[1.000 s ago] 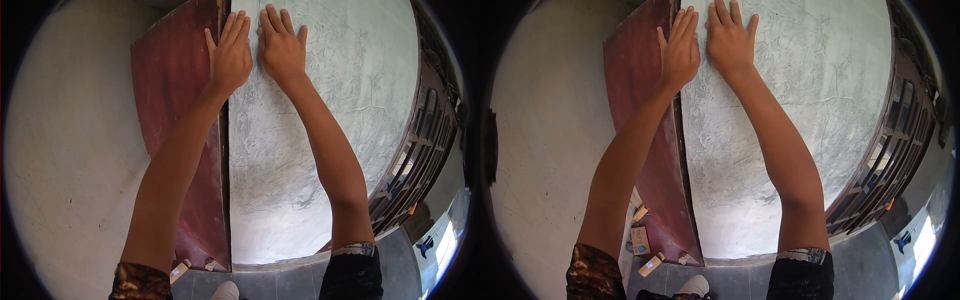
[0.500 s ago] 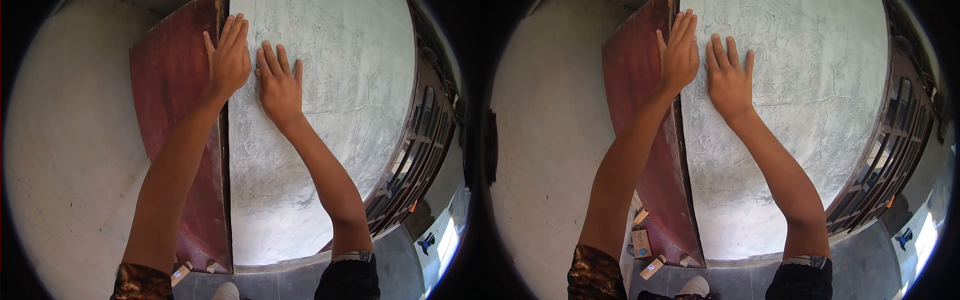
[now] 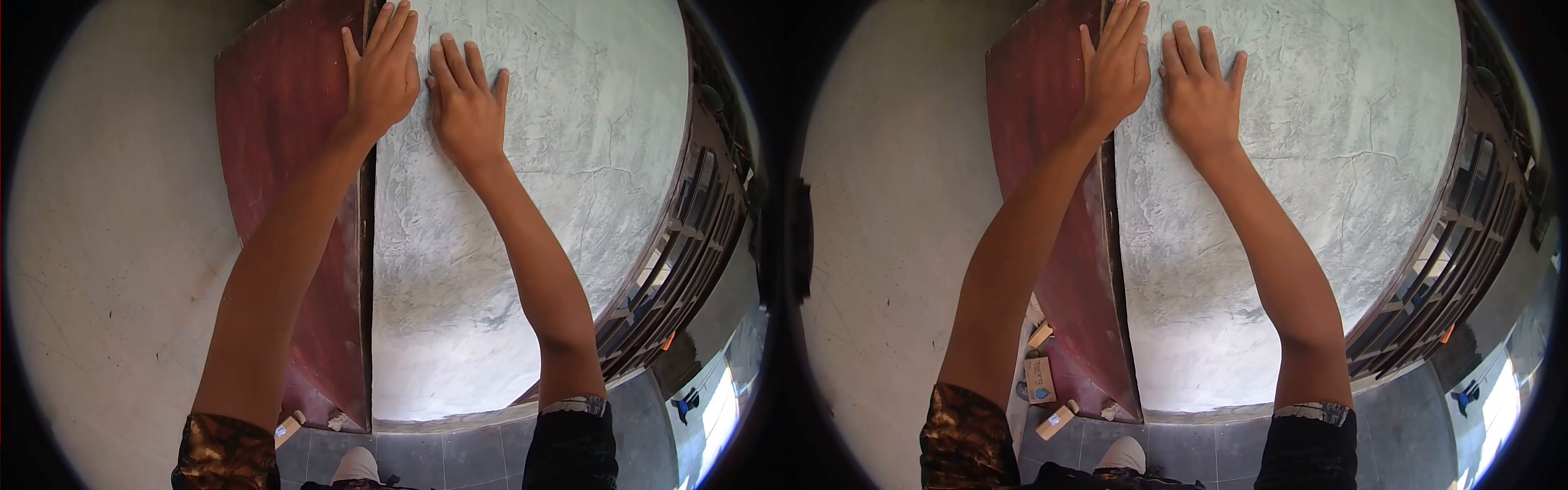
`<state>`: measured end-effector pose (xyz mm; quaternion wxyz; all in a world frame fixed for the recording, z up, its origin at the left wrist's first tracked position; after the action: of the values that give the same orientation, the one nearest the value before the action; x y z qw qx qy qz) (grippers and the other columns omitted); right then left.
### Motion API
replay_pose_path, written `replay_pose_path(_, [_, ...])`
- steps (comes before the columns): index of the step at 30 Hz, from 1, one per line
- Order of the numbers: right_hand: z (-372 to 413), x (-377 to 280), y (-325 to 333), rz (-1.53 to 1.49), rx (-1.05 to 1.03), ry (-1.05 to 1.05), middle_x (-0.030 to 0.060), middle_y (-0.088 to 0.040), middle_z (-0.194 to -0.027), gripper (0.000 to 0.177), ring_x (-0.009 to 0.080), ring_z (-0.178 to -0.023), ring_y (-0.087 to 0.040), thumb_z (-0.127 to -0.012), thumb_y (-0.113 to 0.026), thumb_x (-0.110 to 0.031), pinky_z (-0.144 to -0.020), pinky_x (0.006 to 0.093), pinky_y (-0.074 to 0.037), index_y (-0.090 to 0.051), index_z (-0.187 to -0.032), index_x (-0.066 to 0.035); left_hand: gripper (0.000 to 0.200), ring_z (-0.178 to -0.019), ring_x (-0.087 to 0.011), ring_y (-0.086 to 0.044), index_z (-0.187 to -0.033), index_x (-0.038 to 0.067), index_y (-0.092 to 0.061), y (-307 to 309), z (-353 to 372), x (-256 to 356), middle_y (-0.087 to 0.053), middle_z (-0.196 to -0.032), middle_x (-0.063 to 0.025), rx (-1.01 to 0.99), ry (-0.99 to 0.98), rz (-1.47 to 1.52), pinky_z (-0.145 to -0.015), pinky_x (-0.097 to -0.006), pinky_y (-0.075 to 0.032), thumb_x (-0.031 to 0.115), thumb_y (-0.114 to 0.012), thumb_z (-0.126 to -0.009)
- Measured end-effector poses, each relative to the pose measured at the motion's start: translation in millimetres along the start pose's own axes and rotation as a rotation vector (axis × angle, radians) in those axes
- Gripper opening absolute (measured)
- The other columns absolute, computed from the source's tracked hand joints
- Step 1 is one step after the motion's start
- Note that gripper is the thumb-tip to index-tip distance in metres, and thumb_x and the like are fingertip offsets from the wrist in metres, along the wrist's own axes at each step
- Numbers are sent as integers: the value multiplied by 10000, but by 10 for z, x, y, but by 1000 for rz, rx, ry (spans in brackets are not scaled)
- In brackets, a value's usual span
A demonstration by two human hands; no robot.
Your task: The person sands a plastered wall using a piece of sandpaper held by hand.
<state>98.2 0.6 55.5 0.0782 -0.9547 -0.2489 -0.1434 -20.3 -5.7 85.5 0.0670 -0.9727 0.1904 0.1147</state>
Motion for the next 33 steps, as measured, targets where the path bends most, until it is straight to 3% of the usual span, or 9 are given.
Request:
replay_pose_path(4, [-468, 80, -48, -3, 137, 29, 35, -508, -1564, 418, 316, -1472, -433, -1055, -542, -242, -1111, 729, -340, -558, -1454, -118, 508, -1563, -320, -277, -1531, -34, -434, -35, 24, -28, -375, -1645, -180, 18, -32, -15, -1226, -664, -55, 106, -395, -1044])
replay_pose_path(10, [339, -135, 32, -29, 1, -15, 43, -501, -1570, 428, 302, -1470, -436, -1018, -580, -215, -1112, 738, -314, -588, -1427, -90, 516, -1563, -329, -273, -1537, -31, -422, -51, 34, -12, -362, -1648, -194, 3, -17, -33, -1223, -663, -70, 112, -394, -1042])
replay_pose_path(12, [107, -47, 3, -24, 30, 8, 39, -498, -1571, 429, 298, -1470, -436, -1021, -575, -216, -1100, 751, -316, -579, -1429, -85, 491, -1551, -253, -320, -1480, 21, -521, -34, 11, -5, -435, -1624, -84, 110, -47, 17, -1176, -755, -137, 90, -488, -995])
replay_pose_path(16, [-462, 144, -79, 17, 143, -7, 45, -507, -1559, 424, 301, -1465, -437, -1024, -568, -211, -1092, 741, -336, -577, -1424, -74, 493, -1549, -257, -324, -1479, 20, -522, -18, -29, 6, -439, -1621, -87, 105, -56, 10, -1175, -756, -138, 92, -492, -993])
replay_pose_path(22, [271, -66, 51, -18, 7, -12, 48, -499, -1569, 443, 296, -1481, -421, -1030, -571, -225, -1116, 735, -318, -565, -1450, -85, 519, -1562, -267, -297, -1532, 41, -468, -26, -2, -13, -395, -1653, -74, 71, -50, -14, -1191, -731, -113, 82, -453, -1015])
replay_pose_path(28, [-485, 154, -86, 20, 79, -3, 48, -492, -1576, 460, 309, -1480, -419, -1027, -565, -212, -1119, 728, -322, -547, -1468, -83, 523, -1565, -275, -291, -1534, 26, -460, -16, -18, 11, -390, -1656, -81, 28, -30, -9, -1191, -730, -112, 68, -440, -1013])
replay_pose_path(33, [178, -59, -9, 10, -31, -25, 54, -495, -1573, 471, 311, -1477, -425, -1010, -578, -203, -1119, 731, -318, -551, -1463, -82, 534, -1567, -275, -286, -1537, 19, -455, -32, 2, 10, -384, -1659, -87, 30, -17, 8, -1192, -728, -98, 52, -429, -1004])
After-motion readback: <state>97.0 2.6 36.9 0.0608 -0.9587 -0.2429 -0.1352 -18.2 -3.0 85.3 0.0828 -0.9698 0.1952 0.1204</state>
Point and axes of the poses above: each hand's wrist, its own z-axis away from the middle knuckle, its own y-axis out of the back of the hand, x = y × z, the point moved 7 cm from there along -z, towards the middle knuckle
